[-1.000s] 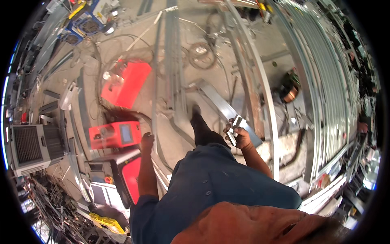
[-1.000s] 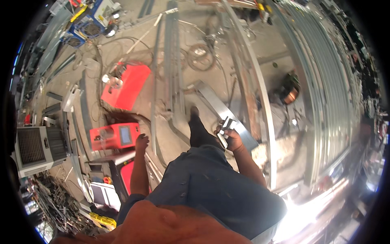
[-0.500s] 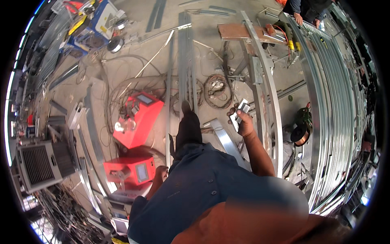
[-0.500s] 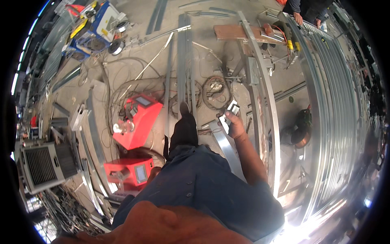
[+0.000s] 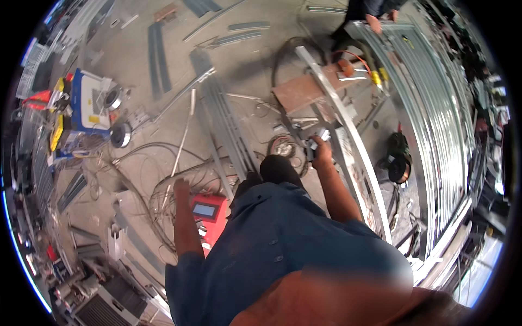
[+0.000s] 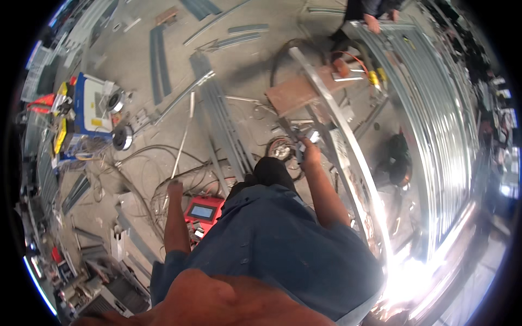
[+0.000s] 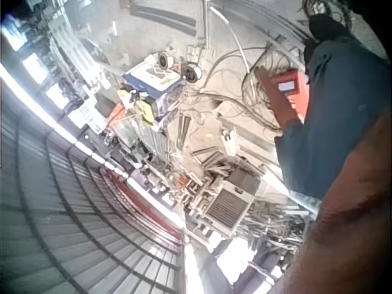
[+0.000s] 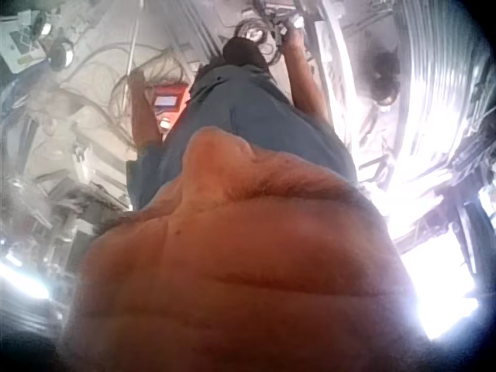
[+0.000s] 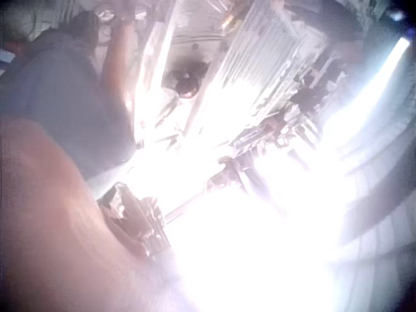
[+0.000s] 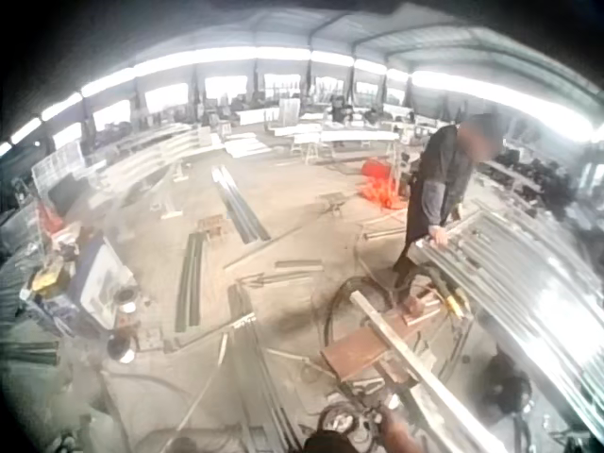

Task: The person assembles a metal frame structure by positioning metal bars, measuring with a tape measure, and securing joints with a rivet gun. The person repeatedly measures, aligns, and fastens components to build the frame.

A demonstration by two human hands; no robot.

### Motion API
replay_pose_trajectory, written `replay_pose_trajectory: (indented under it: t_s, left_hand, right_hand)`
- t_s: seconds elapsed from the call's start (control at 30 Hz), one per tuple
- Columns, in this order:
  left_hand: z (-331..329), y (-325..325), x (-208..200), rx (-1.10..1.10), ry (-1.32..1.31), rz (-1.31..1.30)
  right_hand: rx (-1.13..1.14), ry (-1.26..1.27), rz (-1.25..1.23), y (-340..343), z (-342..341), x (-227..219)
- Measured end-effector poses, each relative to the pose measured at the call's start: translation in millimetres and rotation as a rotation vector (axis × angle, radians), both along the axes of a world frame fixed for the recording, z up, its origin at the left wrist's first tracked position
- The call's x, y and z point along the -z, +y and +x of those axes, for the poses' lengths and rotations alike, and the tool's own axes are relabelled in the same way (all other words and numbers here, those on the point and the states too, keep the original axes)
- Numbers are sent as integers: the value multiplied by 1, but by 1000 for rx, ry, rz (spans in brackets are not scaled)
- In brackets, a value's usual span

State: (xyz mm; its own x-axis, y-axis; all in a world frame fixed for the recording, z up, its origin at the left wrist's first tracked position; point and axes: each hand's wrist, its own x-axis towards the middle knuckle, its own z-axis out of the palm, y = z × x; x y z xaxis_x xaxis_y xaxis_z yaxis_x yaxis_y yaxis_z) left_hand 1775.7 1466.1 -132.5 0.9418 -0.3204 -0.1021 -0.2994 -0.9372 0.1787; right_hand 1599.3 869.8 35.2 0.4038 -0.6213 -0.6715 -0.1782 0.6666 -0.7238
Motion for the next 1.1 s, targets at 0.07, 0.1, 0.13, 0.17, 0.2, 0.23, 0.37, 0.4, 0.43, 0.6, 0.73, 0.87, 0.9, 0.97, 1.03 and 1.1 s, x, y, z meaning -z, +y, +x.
replay_pose_trajectory:
  t_s: [0.07, 0.1, 0.13, 0.17, 0.2, 0.23, 0.37, 0.4, 0.43, 0.6, 0.73, 0.87, 0.9, 0.97, 1.03, 1.1]
  left_hand:
    - [102, -76, -31, -167, 124, -151]
    - [139, -111, -42, -109, 115, -231]
    - [174, -144, -50, -52, 111, -310]
    - [203, -177, -50, -236, 206, -416]
    - [229, -199, -44, -119, 214, -467]
    - [252, -244, -49, -3, 206, -429]
    - [316, -355, -35, 146, 412, -378]
    - [327, -376, -35, 192, 448, -337]
    - [336, -394, -34, 221, 492, -303]
    - [389, -446, -48, 210, 613, -339]
    - [425, -414, -31, 207, 651, -211]
    - [468, -335, -12, 114, 636, -96]
    - [489, -311, -8, 109, 623, -74]
    - [507, -253, -7, 63, 558, -48]
    - [541, -199, -13, -111, 615, -27]
    - [566, -100, 28, -164, 514, -16]
  right_hand:
    - [48, -25, 105, -24, 18, 31]
    - [84, -22, 52, -26, 35, 39]
    - [113, 5, 79, -29, 54, 45]
    - [113, -11, 94, -33, 70, 56]
    - [131, 5, 72, -36, 88, 72]
    - [147, 34, 32, -41, 106, 79]
    - [163, 88, -11, -58, 172, 102]
    - [139, 195, 28, -61, 187, 88]
    - [109, 301, 64, -67, 201, 71]
    - [13, 719, -458, -50, 256, 22]
    - [5, 427, -386, -41, 316, 19]
    - [-216, 427, -418, -20, 382, 48]
    - [-241, 331, -378, -13, 397, 62]
    - [-340, 359, -401, 2, 419, 90]
    - [-415, 496, -406, 21, 459, 88]
    - [-441, 582, -488, 48, 472, 114]
